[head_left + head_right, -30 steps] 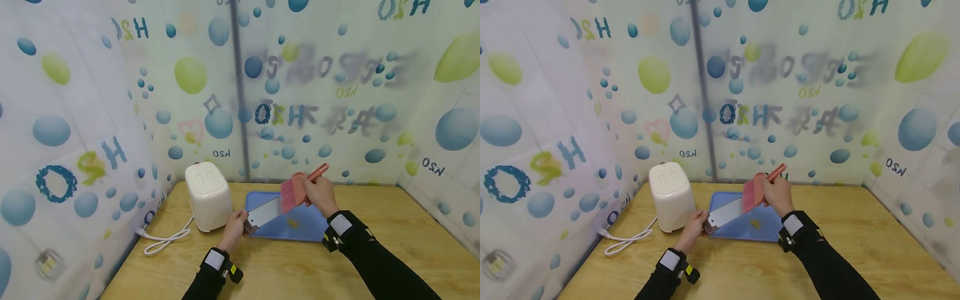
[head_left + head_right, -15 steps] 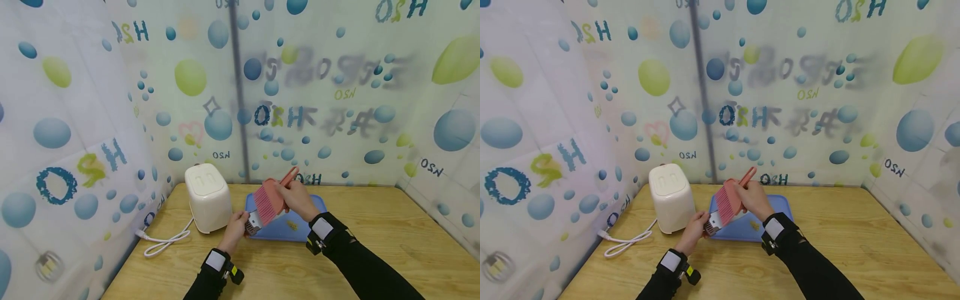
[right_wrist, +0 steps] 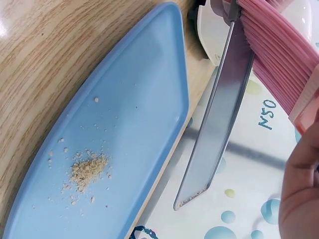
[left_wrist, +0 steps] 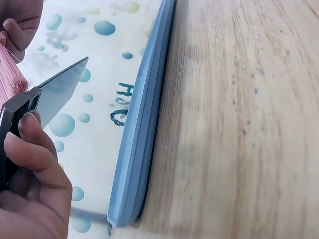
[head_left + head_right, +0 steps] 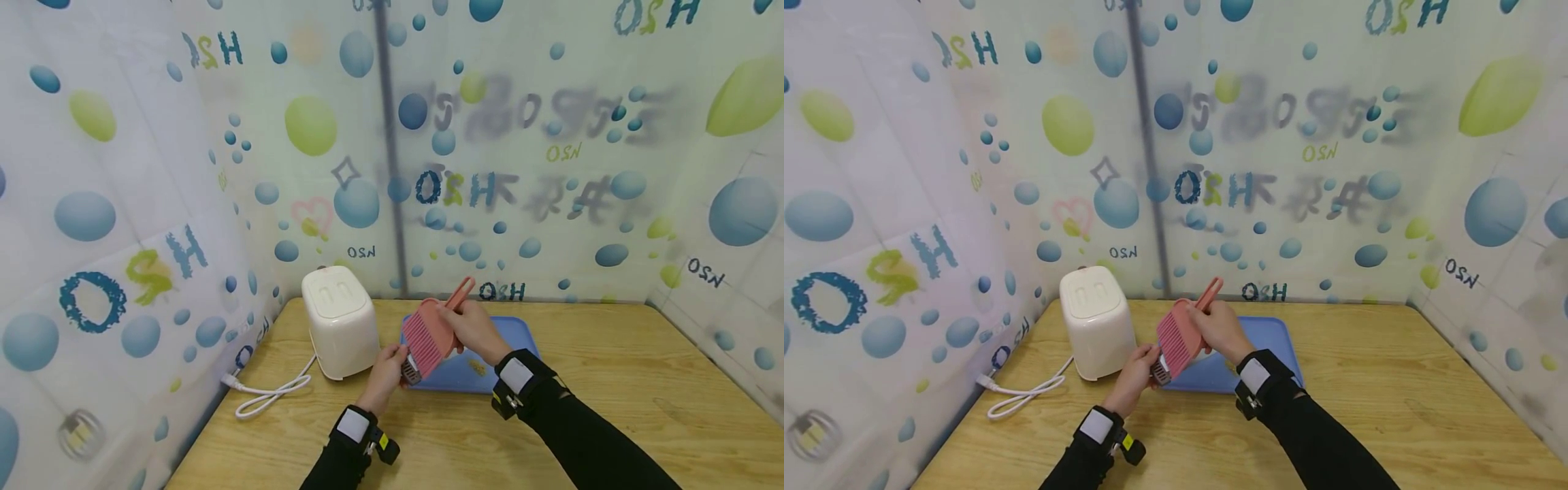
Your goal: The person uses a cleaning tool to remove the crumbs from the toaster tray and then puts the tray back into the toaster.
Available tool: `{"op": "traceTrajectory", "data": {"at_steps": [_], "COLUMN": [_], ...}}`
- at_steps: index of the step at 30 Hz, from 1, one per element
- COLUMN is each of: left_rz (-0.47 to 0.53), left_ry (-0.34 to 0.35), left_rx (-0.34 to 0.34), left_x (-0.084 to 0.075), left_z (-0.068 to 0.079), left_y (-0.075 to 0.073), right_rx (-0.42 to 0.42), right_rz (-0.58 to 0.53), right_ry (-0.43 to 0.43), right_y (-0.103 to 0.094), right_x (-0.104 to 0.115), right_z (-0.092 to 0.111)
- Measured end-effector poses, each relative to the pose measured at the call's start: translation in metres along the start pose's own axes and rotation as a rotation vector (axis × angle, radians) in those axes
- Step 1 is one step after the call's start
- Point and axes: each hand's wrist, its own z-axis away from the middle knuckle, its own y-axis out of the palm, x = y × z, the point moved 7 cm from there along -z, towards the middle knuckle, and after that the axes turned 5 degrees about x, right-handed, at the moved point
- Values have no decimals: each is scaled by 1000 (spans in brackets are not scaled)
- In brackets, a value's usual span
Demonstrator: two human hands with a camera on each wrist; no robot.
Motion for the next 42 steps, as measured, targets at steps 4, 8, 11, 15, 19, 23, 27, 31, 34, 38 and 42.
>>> {"op": "traceTrajectory", "data": {"at_steps": [4, 8, 11, 15, 19, 23, 27, 31, 34, 38, 42], "left_rz": [7, 12, 22, 31, 26, 14, 7, 9, 10, 16, 19], "left_ry": [-10, -8, -10, -7, 4, 3, -1, -6, -7, -6, -11], "left_rx": [-1, 4, 6, 9, 11, 8, 0, 4, 10, 8, 3], "left_x": [1, 0, -1, -2, -2, -2, -2, 1, 2, 1, 1], "left_z": [1, 2, 3, 3, 2, 3, 4, 2, 2, 3, 3], "left_y": [0, 1, 1, 1, 1, 2, 1, 1, 1, 1, 0], "right_rx": [-7, -10, -11, -12, -14, -15, -26, -44, -56, -67, -84], "right_rz": [17, 40, 48, 48, 45, 45, 49, 61, 68, 59, 67], "right_ry": [1, 17, 21, 16, 17, 25, 23, 23, 31, 27, 21], "right_y": [0, 0, 0, -1, -2, -4, -8, -14, -18, -23, -28], "right_x": [-1, -4, -5, -4, -3, -5, -7, -11, -13, -14, -15], "right_z": [0, -1, -2, -3, -2, -2, -1, -1, 0, 1, 2]}}
